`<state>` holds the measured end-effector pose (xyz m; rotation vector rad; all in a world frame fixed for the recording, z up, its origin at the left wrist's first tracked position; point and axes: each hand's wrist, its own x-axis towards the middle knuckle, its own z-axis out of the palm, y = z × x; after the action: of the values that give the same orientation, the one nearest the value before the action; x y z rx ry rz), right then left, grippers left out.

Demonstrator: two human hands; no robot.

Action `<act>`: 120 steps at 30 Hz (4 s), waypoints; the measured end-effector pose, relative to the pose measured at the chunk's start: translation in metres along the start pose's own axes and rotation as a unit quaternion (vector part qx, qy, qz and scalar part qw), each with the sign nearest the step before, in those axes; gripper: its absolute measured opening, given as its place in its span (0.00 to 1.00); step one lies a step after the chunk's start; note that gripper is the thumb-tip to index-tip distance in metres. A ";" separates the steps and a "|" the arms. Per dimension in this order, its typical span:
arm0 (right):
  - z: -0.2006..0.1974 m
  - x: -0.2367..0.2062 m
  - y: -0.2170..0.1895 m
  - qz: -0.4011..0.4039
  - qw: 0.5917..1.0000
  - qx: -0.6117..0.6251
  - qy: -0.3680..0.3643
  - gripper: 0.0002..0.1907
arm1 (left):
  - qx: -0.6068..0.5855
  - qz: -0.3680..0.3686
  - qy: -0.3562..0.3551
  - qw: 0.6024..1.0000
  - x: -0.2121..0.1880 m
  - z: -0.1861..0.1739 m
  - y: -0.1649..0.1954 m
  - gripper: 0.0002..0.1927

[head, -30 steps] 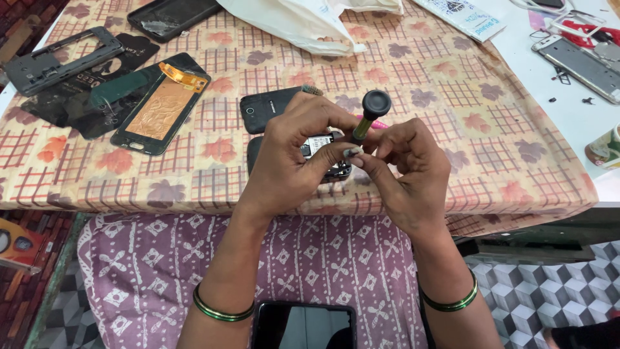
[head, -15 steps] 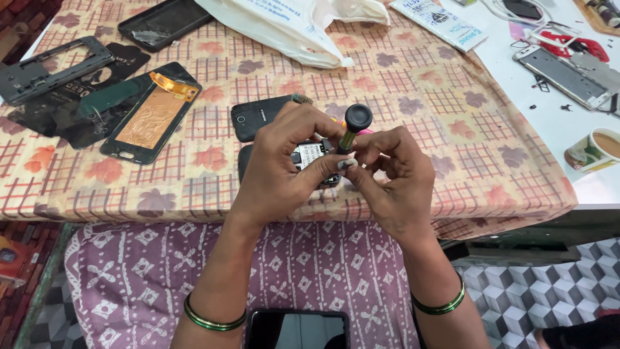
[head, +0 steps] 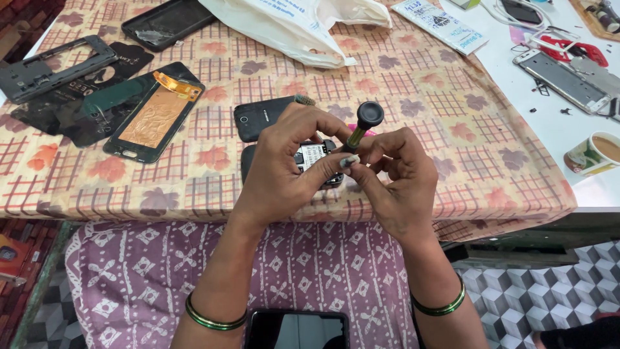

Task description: The person uses a screwdriver to remove screws from the back of a disassembled mobile phone. They carefully unscrew multiple fasteners around the device's internal frame and place them on the table.

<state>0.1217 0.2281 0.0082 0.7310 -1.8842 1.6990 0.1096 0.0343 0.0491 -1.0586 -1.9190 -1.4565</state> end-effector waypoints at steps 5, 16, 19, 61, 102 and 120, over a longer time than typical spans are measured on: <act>-0.001 -0.001 0.001 0.001 1.000 0.021 -0.006 0.16 | 0.017 0.005 0.004 1.000 0.000 0.000 0.000 0.10; -0.002 -0.001 0.001 -0.008 1.000 0.012 -0.003 0.15 | 0.016 0.018 -0.001 1.000 -0.001 0.000 -0.005 0.09; -0.002 -0.003 0.002 -0.013 1.000 0.023 -0.001 0.15 | 0.026 0.009 -0.001 1.000 -0.002 0.000 -0.004 0.09; 0.002 0.001 -0.004 -0.024 0.997 0.068 0.012 0.21 | 0.037 0.020 -0.015 0.999 -0.002 0.002 -0.009 0.10; -0.022 0.000 -0.005 0.107 0.981 0.156 0.044 0.12 | 0.210 -0.055 -0.029 0.976 -0.014 -0.023 0.003 0.12; -0.013 -0.008 -0.004 0.009 0.999 0.034 0.035 0.15 | 0.206 -0.090 -0.017 0.974 -0.016 -0.021 -0.002 0.11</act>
<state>0.1303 0.2413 0.0074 0.6731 -1.7971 1.7849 0.1159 0.0098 0.0422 -0.7384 -2.2608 -1.0605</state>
